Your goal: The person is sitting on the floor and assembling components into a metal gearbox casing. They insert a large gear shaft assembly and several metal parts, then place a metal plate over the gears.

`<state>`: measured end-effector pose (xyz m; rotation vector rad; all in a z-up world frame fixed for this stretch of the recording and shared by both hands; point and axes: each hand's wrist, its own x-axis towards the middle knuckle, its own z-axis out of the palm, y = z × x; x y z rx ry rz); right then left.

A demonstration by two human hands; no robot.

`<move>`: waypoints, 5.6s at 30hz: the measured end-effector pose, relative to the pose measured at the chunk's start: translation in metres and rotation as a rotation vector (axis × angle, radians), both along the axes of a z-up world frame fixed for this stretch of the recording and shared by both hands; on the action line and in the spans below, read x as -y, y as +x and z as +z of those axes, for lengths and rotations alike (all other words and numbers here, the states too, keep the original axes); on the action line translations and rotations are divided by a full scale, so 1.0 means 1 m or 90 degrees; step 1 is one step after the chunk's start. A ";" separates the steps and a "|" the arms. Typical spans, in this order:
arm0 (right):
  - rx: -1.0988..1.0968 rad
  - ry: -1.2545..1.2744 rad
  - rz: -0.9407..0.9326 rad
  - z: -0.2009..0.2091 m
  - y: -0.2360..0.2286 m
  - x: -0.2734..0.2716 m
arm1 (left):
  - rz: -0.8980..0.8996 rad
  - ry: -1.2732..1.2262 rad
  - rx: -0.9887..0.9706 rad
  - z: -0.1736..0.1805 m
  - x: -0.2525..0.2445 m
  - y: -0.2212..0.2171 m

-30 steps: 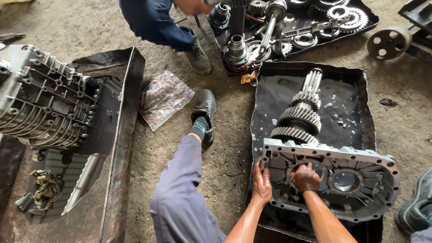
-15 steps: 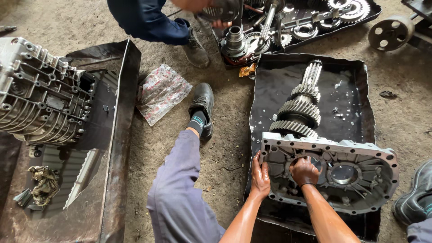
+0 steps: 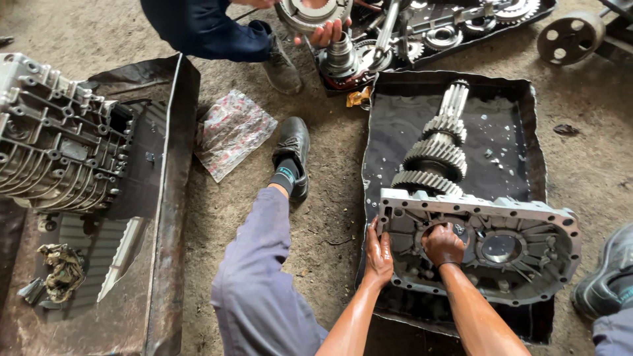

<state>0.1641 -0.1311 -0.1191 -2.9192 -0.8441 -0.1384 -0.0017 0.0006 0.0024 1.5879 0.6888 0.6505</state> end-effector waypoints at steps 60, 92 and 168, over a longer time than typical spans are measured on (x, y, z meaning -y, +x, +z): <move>-0.052 -0.284 0.108 0.014 0.012 -0.010 | -0.025 -0.016 0.009 -0.015 -0.003 0.002; -0.916 1.066 -0.238 0.203 -0.052 0.034 | 0.284 0.254 -0.024 0.021 0.025 -0.004; -0.311 0.220 0.038 0.105 -0.101 0.057 | -0.133 0.390 -0.085 0.112 0.021 0.017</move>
